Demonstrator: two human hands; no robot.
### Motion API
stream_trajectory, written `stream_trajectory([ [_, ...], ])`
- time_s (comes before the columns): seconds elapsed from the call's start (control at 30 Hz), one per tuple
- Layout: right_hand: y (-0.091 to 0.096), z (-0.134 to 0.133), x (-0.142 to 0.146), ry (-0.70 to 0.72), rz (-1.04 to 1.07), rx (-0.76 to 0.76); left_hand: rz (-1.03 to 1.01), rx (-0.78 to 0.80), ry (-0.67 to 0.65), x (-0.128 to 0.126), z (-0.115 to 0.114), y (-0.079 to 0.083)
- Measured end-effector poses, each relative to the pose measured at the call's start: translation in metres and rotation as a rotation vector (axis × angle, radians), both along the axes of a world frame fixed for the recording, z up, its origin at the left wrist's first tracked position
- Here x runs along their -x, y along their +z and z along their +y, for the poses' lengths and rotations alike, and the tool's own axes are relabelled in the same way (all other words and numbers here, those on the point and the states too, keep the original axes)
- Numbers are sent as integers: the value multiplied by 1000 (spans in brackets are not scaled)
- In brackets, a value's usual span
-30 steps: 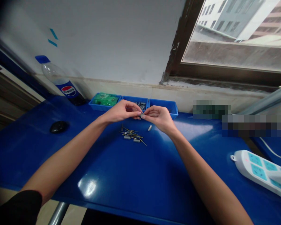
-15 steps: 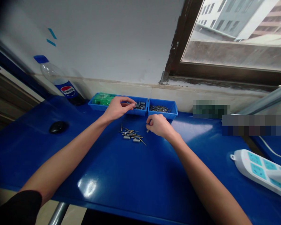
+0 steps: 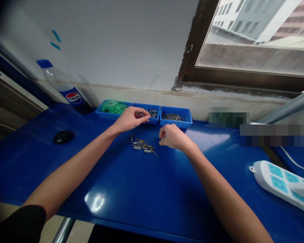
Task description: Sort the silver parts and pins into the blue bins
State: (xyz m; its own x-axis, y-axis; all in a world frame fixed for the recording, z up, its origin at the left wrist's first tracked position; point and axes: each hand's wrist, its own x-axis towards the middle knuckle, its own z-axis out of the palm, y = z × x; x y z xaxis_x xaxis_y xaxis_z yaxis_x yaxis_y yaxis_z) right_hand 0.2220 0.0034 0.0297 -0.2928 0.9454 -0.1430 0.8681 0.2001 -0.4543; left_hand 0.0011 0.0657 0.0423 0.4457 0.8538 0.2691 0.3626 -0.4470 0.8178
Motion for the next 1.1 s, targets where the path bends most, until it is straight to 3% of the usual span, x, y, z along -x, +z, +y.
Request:
stream_trajectory([
  [0.2,4,2,-2,-11,152,92,14,-1,-29,0,-2,2],
  [0.5,3,7,-4,-56,723,268,49,-45,-75,3,0,1],
  [0.8,15,5,-1,-220,859,68,66,2,-159,0,-6,5],
  [1.1,9,5,0,-216,1052,81,-18,143,-250,1,-5,6],
])
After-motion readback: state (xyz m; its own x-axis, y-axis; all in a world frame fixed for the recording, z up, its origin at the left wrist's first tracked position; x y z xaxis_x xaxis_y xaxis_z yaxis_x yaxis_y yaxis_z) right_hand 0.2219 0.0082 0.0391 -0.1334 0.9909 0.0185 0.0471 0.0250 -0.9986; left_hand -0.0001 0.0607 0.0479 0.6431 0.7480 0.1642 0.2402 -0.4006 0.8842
